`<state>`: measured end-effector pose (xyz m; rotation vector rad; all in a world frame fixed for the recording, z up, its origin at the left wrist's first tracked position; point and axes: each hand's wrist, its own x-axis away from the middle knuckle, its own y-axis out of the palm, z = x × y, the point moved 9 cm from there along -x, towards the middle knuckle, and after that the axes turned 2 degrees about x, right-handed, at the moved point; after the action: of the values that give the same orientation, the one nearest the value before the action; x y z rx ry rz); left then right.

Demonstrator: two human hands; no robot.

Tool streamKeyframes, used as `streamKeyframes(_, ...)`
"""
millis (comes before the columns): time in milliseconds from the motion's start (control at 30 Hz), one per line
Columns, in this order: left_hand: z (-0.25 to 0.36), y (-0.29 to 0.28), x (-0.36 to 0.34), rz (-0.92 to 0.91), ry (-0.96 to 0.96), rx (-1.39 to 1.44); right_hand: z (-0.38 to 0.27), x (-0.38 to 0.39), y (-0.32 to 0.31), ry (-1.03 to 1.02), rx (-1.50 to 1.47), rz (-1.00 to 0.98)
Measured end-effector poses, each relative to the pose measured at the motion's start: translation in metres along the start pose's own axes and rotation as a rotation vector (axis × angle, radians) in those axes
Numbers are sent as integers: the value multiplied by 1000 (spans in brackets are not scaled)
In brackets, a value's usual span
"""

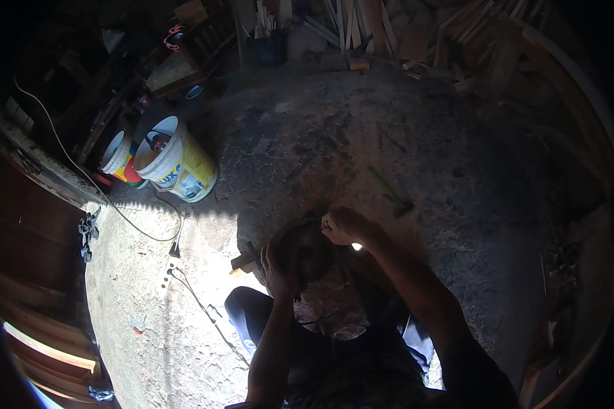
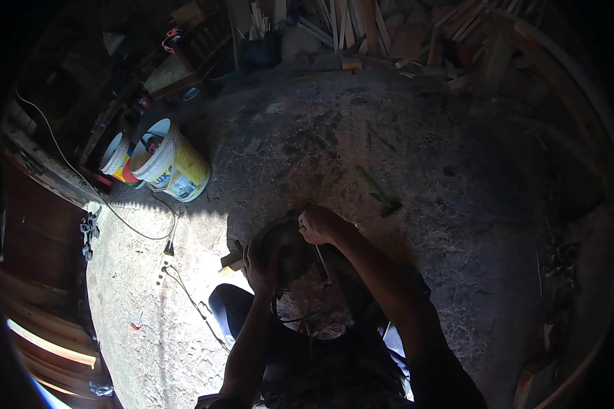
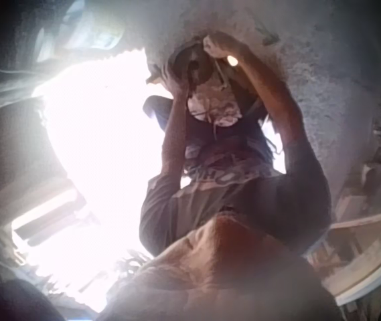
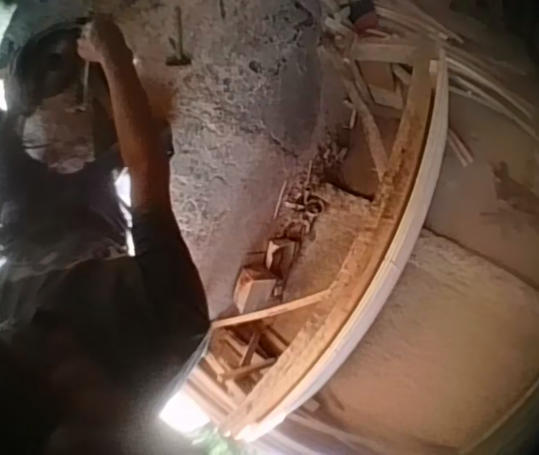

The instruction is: The person uses a circular saw to cut along a wooden panel, then lifts the panel to inspect the work and moves a thin piece of wood aside.

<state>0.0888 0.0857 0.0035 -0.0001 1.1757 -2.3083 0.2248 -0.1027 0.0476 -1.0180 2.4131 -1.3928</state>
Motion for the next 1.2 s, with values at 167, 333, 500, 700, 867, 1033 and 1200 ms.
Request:
streamKeyframes(167,8,-1,0,8,33,22,6,-1,6,-25,27,6)
streamKeyframes(333,6,-1,0,1,13,31,3,2,4,-45,46,28)
streamKeyframes(500,6,-1,-1,8,50,53,-10,9,-9,-65,51,69)
streamKeyframes(700,9,0,-2,6,42,46,-16,11,-8,-87,111,-25)
streamKeyframes(867,10,6,-5,-60,25,75,-2,7,2,-36,72,15)
streamKeyframes(1033,10,1,-3,0,60,95,-12,6,0,-111,105,3)
streamKeyframes(1200,8,6,-4,-2,67,71,-5,-1,21,-263,296,60)
